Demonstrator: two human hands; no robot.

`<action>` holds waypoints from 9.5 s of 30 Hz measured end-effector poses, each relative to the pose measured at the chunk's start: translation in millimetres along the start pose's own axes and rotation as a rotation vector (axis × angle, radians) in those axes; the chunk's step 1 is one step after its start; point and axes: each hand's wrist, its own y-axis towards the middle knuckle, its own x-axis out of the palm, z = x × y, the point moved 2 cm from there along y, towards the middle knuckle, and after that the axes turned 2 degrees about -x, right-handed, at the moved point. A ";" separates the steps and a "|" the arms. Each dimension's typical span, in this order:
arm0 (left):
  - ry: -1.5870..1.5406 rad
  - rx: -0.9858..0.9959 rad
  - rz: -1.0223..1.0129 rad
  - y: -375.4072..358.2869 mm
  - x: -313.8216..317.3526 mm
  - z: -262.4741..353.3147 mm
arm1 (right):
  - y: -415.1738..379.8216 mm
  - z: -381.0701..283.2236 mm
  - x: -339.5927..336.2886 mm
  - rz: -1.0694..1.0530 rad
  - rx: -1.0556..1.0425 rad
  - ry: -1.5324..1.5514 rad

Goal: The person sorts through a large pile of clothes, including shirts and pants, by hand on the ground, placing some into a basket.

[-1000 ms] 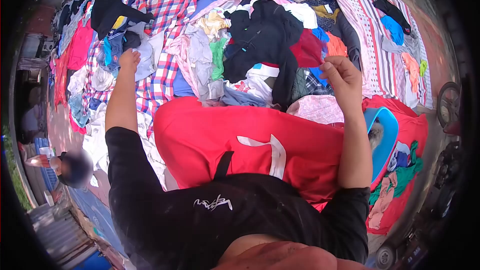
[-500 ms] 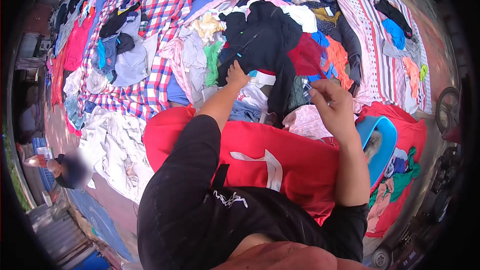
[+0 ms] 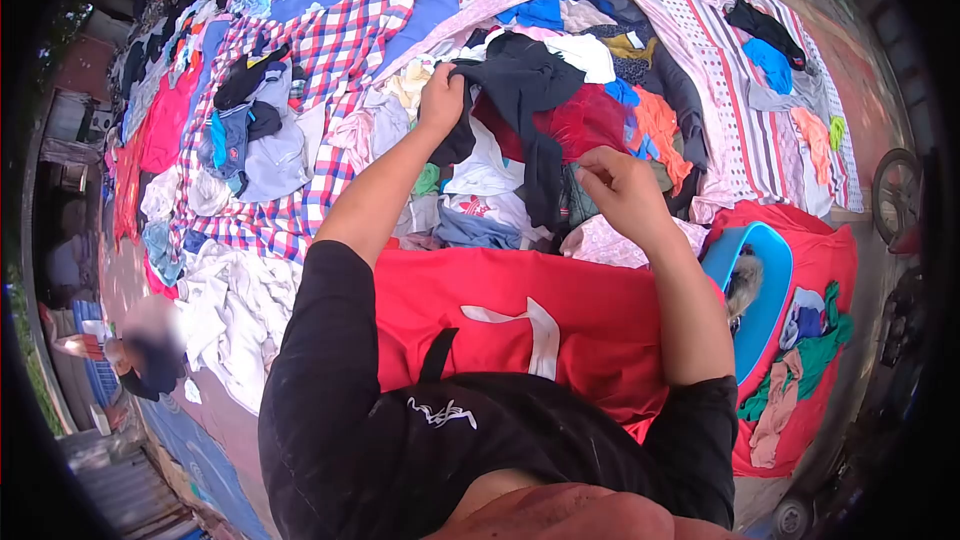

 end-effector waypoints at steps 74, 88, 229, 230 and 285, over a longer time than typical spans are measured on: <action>-0.072 -0.659 -0.807 -60.2 57.5 -79.0 | -3.2 9.3 -22.6 0.060 0.196 -0.367; 0.113 -0.246 -0.496 -95.6 156.5 51.0 | -12.9 18.1 -28.5 -0.009 0.216 -0.442; -0.008 0.235 -0.499 -152.5 -80.3 157.1 | 1.2 -31.2 39.3 -0.013 -0.412 -0.203; 0.037 0.245 -0.507 -160.8 -75.8 161.3 | -1.7 -37.2 43.5 -0.033 -0.400 -0.155; 0.752 0.255 -0.884 -68.1 112.0 -46.2 | -10.1 1.7 8.8 -0.276 -0.048 -0.365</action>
